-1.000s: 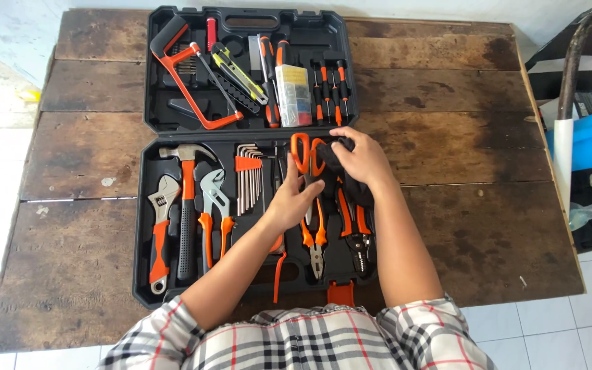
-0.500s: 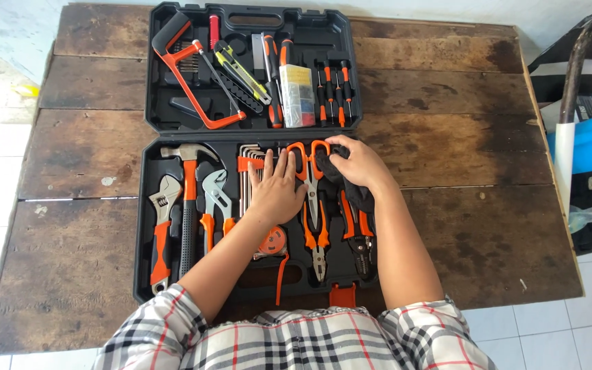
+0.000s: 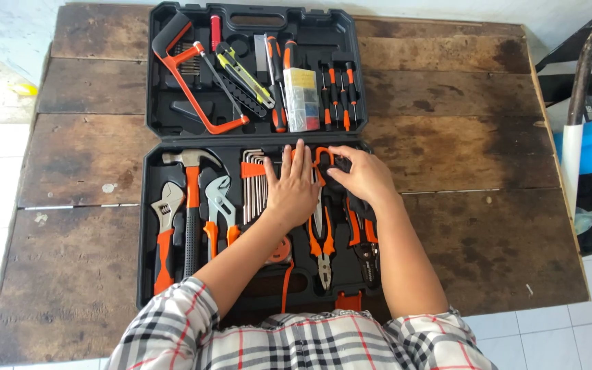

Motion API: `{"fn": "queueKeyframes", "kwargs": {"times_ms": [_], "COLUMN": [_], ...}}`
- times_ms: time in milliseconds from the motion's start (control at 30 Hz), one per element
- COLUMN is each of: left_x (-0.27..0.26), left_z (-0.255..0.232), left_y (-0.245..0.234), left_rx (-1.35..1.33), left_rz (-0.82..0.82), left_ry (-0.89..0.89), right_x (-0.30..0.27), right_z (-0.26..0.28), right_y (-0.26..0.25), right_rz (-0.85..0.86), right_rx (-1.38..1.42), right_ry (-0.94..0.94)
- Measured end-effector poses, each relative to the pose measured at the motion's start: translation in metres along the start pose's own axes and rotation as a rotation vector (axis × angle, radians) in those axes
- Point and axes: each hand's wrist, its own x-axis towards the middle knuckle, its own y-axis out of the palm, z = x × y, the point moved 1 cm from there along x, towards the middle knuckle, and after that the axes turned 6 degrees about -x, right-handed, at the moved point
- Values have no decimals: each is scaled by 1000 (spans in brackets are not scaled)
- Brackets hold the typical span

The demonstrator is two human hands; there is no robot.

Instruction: Organizing and inspecting various hand tools within a plastic tool case on a wooden table.

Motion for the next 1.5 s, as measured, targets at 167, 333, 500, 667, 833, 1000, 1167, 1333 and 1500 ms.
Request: {"fn": "queueKeyframes", "kwargs": {"times_ms": [167, 333, 500, 667, 833, 1000, 1167, 1333, 1500], "left_x": [-2, -7, -24, -32, -67, -76, -80, -86, -93], "left_z": [-6, -6, -16, 10, -17, -13, -4, -6, -4], "left_y": [-15, -17, -43, -33, -72, -52, -37, -26, -19], "left_rx": [13, -26, 32, -198, -166, -84, -185, -210, -204], "left_rz": [111, 52, 290, 45, 173, 110, 27, 24, 63], "left_ry": [-50, -51, -96, -30, -103, -67, -59, -41, -8], "right_x": [10, 13, 24, -7, -19, -47, -49, -54, -58], "right_z": [-10, -15, -31, -21, -28, -7, -24, -23, -28], "right_y": [16, 21, 21, -16, 8, 35, 49, 48, 59], "right_rz": [-23, -11, -100, -14, 21, 315, 192, 162, 114], "right_rx": [-22, -70, 13, 123, -56, -363, -202, -135, -76], "right_ry": [18, 22, -118, 32, -83, -7, 16, 47, 59]}}
